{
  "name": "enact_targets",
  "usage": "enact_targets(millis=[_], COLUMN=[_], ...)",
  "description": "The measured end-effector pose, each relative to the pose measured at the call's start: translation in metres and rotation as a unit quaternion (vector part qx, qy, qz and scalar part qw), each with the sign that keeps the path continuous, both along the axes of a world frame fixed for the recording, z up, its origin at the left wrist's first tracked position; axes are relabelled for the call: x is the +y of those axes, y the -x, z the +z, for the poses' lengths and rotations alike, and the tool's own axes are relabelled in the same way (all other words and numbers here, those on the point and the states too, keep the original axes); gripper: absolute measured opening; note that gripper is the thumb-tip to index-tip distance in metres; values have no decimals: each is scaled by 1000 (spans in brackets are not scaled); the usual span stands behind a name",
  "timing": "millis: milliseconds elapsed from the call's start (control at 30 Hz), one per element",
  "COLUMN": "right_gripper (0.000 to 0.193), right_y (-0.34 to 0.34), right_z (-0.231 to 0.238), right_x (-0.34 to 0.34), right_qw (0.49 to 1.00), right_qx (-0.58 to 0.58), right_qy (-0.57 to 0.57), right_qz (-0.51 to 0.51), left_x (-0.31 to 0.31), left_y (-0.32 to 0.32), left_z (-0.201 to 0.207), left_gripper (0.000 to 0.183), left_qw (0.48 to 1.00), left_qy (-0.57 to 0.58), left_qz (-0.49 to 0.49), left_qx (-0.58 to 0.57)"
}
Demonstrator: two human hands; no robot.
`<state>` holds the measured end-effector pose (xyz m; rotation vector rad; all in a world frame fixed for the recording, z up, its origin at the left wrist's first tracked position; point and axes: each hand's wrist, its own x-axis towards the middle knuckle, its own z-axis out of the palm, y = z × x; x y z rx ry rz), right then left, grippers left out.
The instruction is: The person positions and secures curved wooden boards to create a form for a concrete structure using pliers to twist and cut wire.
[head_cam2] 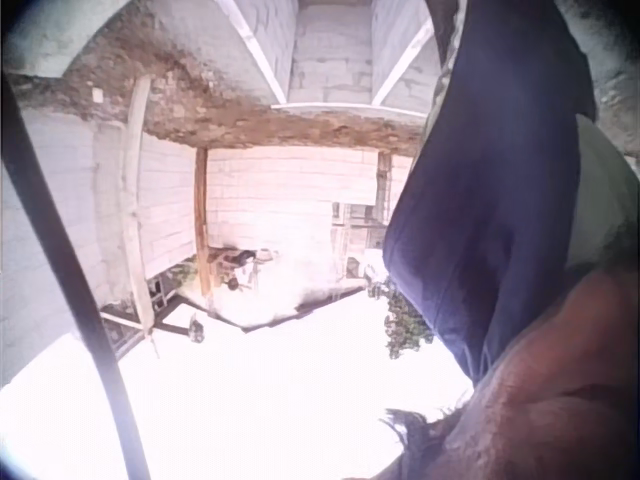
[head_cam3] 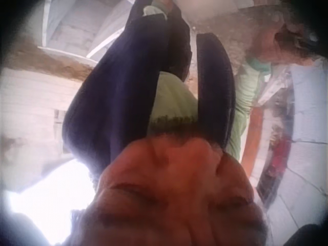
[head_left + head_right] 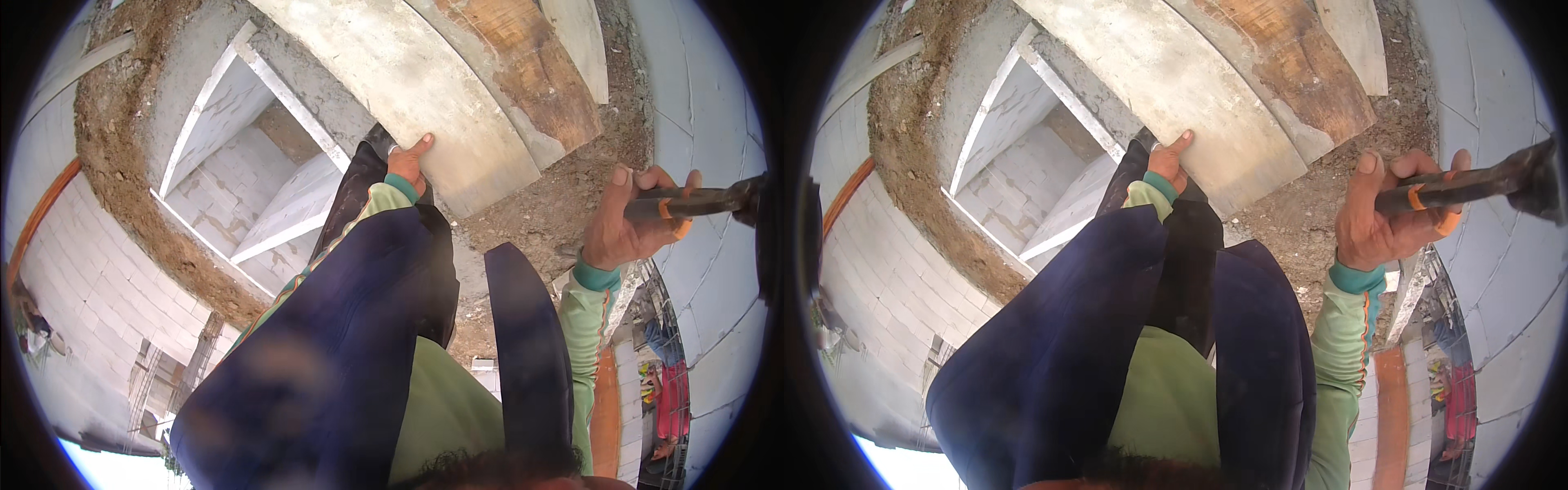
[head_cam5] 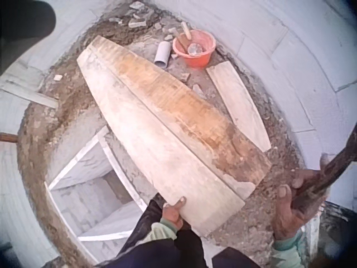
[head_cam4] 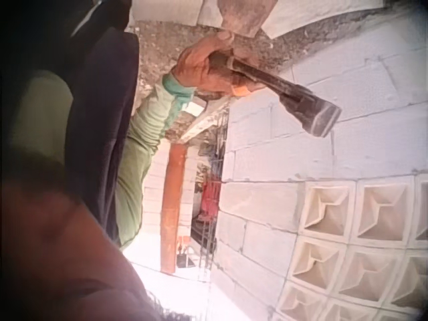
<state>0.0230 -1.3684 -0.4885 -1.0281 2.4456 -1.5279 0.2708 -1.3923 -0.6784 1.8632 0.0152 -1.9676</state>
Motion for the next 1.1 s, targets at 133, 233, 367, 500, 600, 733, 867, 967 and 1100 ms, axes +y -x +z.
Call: enact_targets(millis=[133, 233, 367, 500, 600, 733, 867, 967, 1100], right_gripper=[66, 78, 69, 59, 59, 59, 59, 58, 58], right_y=[23, 37, 14, 16, 45, 55, 33, 17, 50], right_z=[-41, -25, 11, -42, -73, -50, -29, -57, -132], right_x=[43, 34, 4, 23, 31, 29, 5, 8, 90], right_qw=[902, 759, 956, 997, 921, 822, 946, 991, 909], right_qx=[86, 207, 94, -17, 92, 152, -39, -102, 23], right_qy=[-367, -557, -246, -49, -309, -495, -306, -73, -380], right_qz=[210, 266, 131, 63, 217, 238, 95, 54, 171], left_x=[-3, 4, 3, -1, 6, 3, 4, 5, 7], left_y=[0, 2, -9, 0, -4, -2, -9, -22, -10], left_z=[6, 9, -8, -11, -22, -24, -20, -30, -26], left_gripper=[53, 56, 61, 62, 67, 68, 62, 62, 56], left_qw=[997, 998, 998, 985, 989, 983, 990, 979, 982], left_qy=[-4, 41, 0, -44, -28, -18, -11, -61, -54], left_qz=[-26, -33, -48, -112, -101, -126, -96, -118, -130], left_qx=[-78, -42, -48, -121, -102, -133, -106, -153, -128])
